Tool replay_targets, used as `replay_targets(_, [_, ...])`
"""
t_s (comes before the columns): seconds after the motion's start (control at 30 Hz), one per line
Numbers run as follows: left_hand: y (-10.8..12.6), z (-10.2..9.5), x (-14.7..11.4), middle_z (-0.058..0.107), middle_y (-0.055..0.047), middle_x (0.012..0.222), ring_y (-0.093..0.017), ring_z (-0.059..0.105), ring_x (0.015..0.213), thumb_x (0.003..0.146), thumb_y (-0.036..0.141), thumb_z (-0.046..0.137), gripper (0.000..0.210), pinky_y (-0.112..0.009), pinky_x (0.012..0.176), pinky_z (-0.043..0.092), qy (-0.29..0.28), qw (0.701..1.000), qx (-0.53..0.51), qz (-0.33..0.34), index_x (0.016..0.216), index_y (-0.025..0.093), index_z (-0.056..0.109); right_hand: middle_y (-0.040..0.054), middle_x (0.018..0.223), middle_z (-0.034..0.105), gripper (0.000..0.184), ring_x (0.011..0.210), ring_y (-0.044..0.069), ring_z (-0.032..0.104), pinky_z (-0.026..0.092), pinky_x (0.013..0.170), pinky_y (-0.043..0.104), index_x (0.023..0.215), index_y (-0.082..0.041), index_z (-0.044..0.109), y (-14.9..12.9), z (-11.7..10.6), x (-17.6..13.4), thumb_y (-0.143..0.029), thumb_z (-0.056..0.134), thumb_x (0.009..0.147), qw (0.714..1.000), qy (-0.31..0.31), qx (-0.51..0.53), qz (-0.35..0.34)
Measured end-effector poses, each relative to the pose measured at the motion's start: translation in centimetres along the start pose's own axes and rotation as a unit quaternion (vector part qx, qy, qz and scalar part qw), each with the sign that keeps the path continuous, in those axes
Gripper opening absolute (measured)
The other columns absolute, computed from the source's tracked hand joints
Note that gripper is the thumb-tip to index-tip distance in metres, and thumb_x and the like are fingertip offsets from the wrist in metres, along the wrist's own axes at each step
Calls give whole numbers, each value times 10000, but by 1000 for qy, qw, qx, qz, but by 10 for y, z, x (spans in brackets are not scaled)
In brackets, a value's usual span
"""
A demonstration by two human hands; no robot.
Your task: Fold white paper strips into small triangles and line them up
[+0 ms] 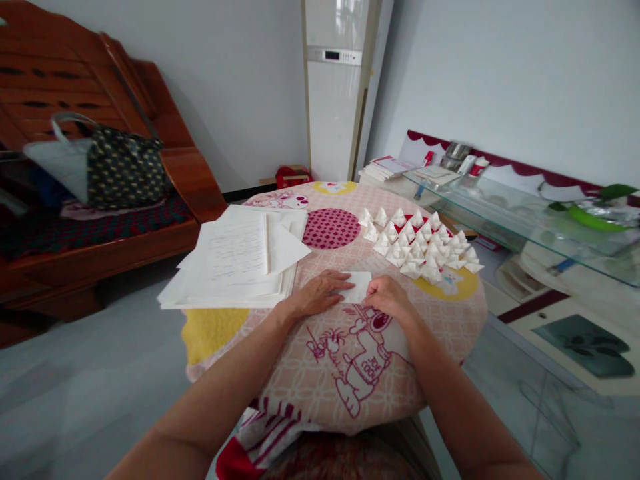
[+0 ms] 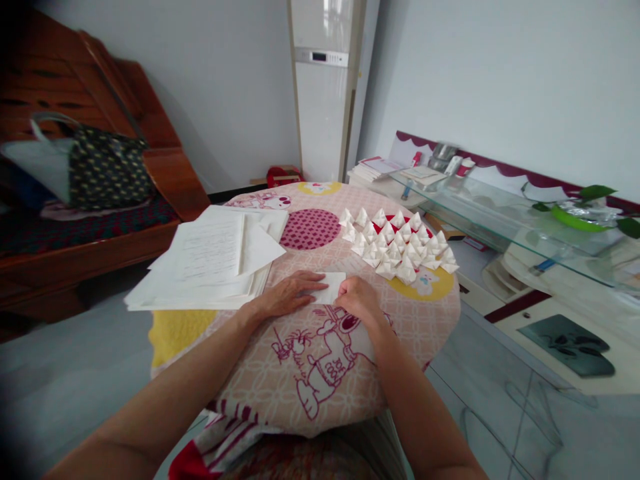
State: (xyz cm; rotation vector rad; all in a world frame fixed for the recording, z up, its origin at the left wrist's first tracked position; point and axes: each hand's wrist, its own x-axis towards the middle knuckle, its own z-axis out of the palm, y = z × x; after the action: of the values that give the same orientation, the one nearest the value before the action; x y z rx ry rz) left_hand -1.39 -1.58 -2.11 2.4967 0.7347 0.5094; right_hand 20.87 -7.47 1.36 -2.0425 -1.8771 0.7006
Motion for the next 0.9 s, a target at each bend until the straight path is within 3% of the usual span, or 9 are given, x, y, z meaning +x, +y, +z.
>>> replay_targets(0.23, [-4,2,0,588,-117,1483,-277,520,1388,891,175,647,453,-532,1184,383,-3,1000,3,5,1339,238,668,-44,463,525,133,501,112,492,319,502,227,521,-172,605,20,-15,-4,-110,651,630,997,3,67,29])
replay_targets(0.33, [-6,4,0,598,-131,1468,-285,530,1378,897,182,647,443,-540,1179,387,1,1000,3,14,1337,223,671,-42,476,531,131,463,113,472,336,485,229,581,-180,599,22,-12,-1,-224,643,697,982,25,184,21])
replay_targets(0.43, [-8,5,1,595,-139,1471,-289,535,1373,900,190,649,453,-533,1172,397,1,1000,12,21,1352,218,662,-33,519,561,194,454,119,473,358,477,238,656,-191,602,14,-1,4,-351,632,761,959,55,274,-47])
replay_targets(0.53, [-9,5,1,597,-136,1470,-290,542,1366,892,187,658,462,-521,1156,418,7,999,25,28,1352,224,663,-12,584,614,124,543,124,524,374,538,233,650,-184,629,4,12,8,-267,656,739,958,88,221,-162])
replay_targets(0.6, [-10,6,0,612,-140,1452,-291,557,1351,883,186,668,447,-512,1149,430,12,999,32,31,1328,214,679,-5,612,644,104,573,127,543,372,568,238,653,-186,651,-1,20,11,-206,645,754,965,88,157,-191])
replay_targets(0.73, [-7,12,0,641,-130,1418,-287,584,1324,879,204,681,412,-492,1142,449,30,998,46,23,1289,222,707,1,636,687,86,598,144,580,370,592,249,695,-206,704,-2,28,15,-166,676,765,982,60,49,-173])
replay_targets(0.9, [5,19,2,662,-139,1384,-304,610,1297,883,239,679,382,-485,1114,485,79,994,70,-36,1260,216,731,-3,645,699,91,596,145,592,349,583,255,730,-213,732,-2,31,14,-170,675,786,987,59,17,-146])
